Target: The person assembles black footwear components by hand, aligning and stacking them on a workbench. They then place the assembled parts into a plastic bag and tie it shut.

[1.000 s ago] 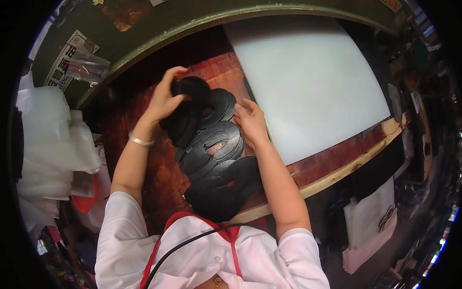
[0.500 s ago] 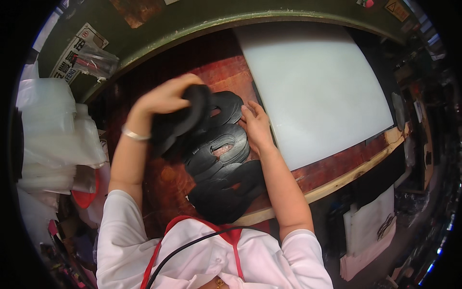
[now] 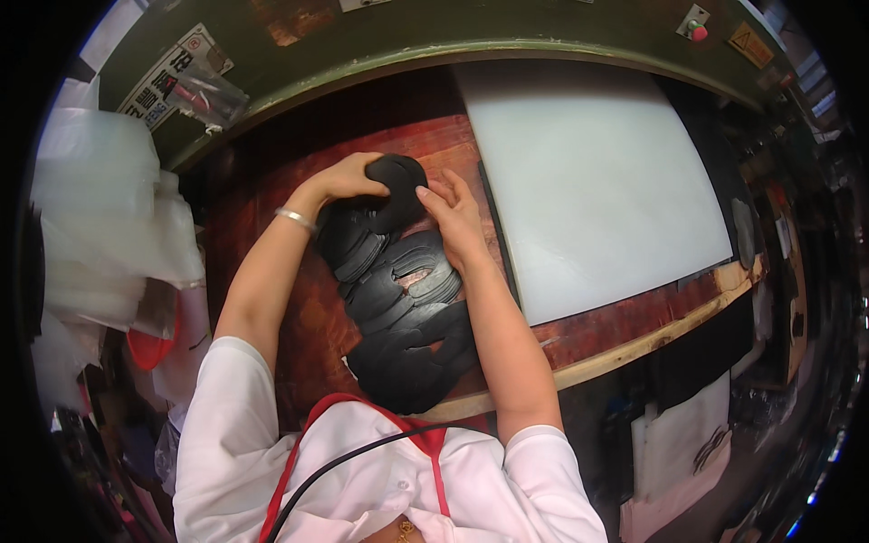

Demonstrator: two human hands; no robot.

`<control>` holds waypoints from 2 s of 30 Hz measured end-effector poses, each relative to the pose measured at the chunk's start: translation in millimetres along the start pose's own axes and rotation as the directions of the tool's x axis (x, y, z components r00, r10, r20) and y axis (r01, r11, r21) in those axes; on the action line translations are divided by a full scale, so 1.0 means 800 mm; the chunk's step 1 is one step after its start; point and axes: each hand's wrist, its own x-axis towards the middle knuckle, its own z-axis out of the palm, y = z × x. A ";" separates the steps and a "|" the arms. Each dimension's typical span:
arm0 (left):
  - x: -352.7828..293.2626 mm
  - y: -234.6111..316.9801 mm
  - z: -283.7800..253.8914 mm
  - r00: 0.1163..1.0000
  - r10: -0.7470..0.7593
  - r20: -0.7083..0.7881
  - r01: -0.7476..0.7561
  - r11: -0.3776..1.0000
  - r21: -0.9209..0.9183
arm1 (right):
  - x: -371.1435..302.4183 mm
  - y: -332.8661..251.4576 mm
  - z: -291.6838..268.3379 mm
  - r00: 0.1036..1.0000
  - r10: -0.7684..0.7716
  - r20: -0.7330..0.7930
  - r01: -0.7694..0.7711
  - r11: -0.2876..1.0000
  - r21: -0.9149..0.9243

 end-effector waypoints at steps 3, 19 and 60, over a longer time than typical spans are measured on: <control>-0.072 0.006 -0.011 0.967 0.133 -0.215 -0.167 0.975 -0.147 | -0.019 -0.007 0.029 0.984 -0.169 0.056 0.178 0.921 -0.346; -0.376 -0.013 0.095 0.405 0.077 -0.911 -0.107 0.994 0.036 | -0.150 0.071 0.181 0.658 -0.290 0.695 0.591 0.770 -0.239; -1.033 -0.260 0.216 -0.243 -0.625 -0.742 -0.175 0.780 -0.600 | -0.471 0.297 0.599 0.470 0.551 0.690 0.505 0.474 -0.721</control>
